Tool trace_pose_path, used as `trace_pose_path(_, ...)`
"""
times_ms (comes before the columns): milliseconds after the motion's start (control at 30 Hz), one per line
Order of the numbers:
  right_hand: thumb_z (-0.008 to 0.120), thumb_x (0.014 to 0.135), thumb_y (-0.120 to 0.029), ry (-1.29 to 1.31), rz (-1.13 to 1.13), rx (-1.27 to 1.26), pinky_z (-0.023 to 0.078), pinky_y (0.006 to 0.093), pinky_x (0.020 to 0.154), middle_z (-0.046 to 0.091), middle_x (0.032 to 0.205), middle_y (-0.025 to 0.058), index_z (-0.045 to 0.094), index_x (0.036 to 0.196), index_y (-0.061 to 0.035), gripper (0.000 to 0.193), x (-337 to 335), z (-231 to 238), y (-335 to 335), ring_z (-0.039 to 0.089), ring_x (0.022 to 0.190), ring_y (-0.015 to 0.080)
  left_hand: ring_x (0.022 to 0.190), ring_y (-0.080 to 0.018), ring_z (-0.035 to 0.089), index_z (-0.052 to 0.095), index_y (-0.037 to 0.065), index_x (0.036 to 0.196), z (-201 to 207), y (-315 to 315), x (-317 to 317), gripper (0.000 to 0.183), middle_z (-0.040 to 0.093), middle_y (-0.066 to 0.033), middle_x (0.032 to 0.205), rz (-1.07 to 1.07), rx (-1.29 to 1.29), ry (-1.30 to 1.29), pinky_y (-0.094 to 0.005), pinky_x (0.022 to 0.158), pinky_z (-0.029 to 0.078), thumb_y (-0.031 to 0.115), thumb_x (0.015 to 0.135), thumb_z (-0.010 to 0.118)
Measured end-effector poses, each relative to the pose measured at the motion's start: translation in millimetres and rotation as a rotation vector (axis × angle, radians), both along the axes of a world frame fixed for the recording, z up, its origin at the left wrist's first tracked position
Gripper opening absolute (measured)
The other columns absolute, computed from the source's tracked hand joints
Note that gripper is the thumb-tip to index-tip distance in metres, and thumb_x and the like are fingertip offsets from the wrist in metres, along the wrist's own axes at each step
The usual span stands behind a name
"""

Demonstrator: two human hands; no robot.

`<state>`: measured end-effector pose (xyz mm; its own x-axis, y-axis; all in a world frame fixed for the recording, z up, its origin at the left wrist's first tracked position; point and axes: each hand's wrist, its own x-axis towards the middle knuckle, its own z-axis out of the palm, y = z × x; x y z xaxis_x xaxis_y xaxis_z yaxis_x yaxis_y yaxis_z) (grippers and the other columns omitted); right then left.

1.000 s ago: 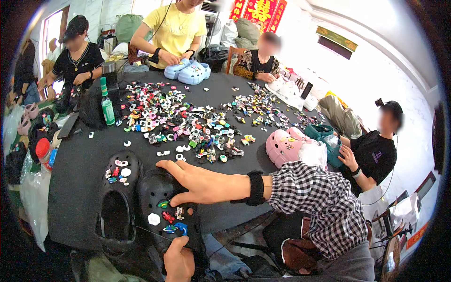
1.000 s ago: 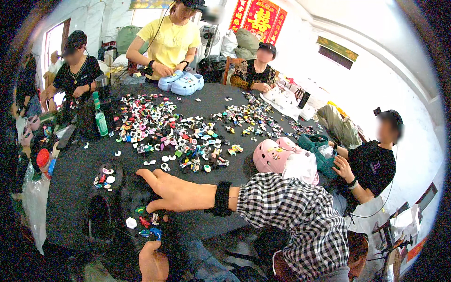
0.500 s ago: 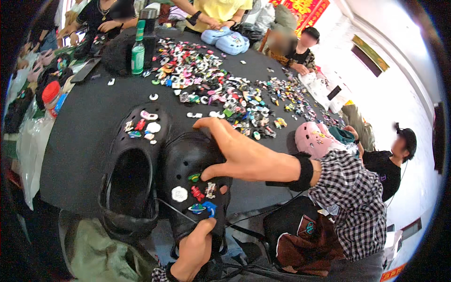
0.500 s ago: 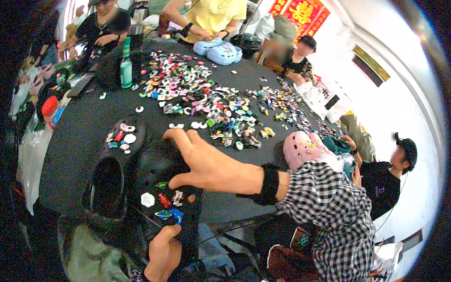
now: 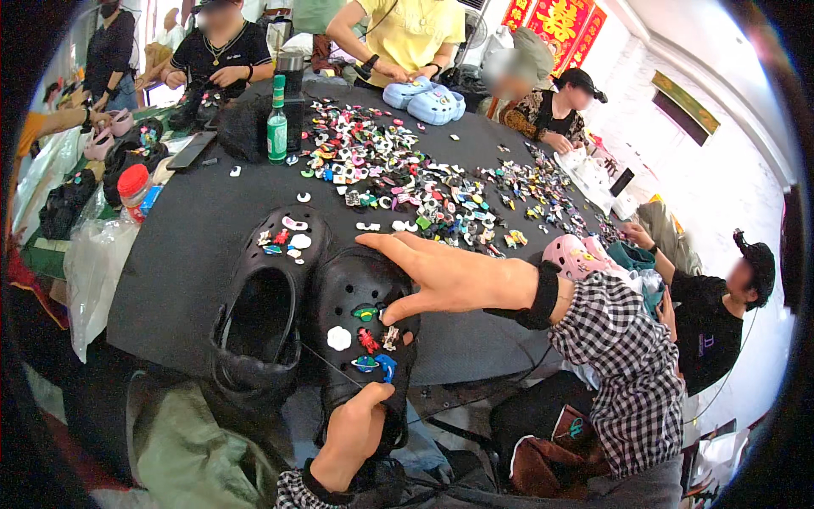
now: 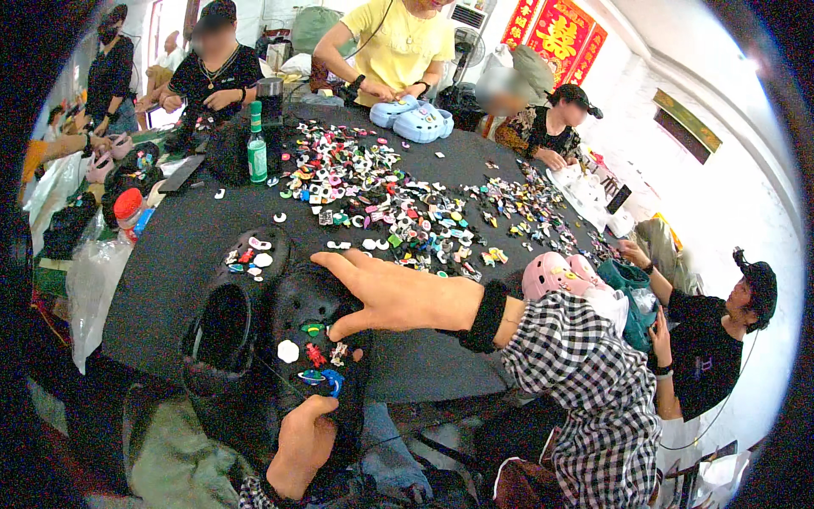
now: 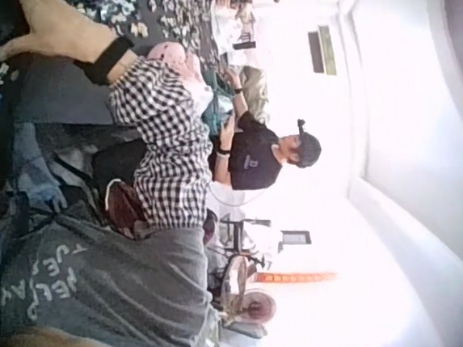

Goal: Attaching decorative charms to rubber clogs at an assembly table.

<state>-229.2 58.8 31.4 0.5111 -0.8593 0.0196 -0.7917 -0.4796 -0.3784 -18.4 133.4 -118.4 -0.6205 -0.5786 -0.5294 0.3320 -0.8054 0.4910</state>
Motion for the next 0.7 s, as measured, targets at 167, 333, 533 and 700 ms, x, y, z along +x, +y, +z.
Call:
trace_pose_path(167, 0.076, 0.077, -0.038, 0.151, 0.194, -0.091, 0.042, 0.0427, 0.099, 0.04, 0.133, 0.0274, 0.026, 0.141, 0.0056, 0.092, 5.1, 21.5, -13.5, 0.049, 0.118, 0.0417, 0.074, -0.0105, 0.051, 0.063, 0.003, 0.085, -1.8, -1.4, -4.3, 0.008, 0.057, 0.0016, 0.082, 0.044, 0.012, 0.04, -0.0254, 0.069, 0.04, 0.01, 0.086, 0.06)
trace_pose_path(333, 0.078, 0.075, -0.03, 0.232, 0.23, 0.149, 0.044, 0.0436, 0.098, 0.042, 0.13, 0.0241, 0.026, 0.143, -0.0009, 0.09, 15.4, 29.1, -27.4, 0.049, 0.117, 0.0426, 0.081, -0.0136, 0.055, 0.064, 0.0, 0.092, 42.7, -4.8, -12.6, 0.01, 0.061, -0.0009, 0.088, 0.216, -0.056, 0.21, -0.0269, 0.076, 0.042, 0.005, 0.085, 0.059)
trace_pose_path(533, 0.078, 0.075, -0.025, 0.193, 0.233, 0.261, 0.042, 0.0431, 0.1, 0.041, 0.129, 0.0224, 0.025, 0.143, -0.0041, 0.089, 19.5, 27.0, -33.9, 0.048, 0.118, 0.041, 0.083, -0.0158, 0.056, 0.063, 0.0, 0.098, -2.7, -0.6, 2.9, 0.014, 0.062, -0.0026, 0.087, 0.049, -0.388, 0.04, -0.0262, 0.078, 0.042, 0.01, 0.09, 0.057)
trace_pose_path(700, 0.078, 0.075, -0.02, 0.035, 0.201, 0.24, 0.039, 0.0409, 0.104, 0.04, 0.13, 0.0194, 0.027, 0.142, -0.0059, 0.086, 14.9, 12.3, -29.7, 0.044, 0.123, 0.0369, 0.08, -0.0219, 0.059, 0.063, 0.003, 0.103, 22.4, 3.9, 10.4, 0.015, 0.063, -0.0081, 0.086, -0.055, -0.517, -0.255, -0.0311, 0.075, 0.046, 0.008, 0.092, 0.054)
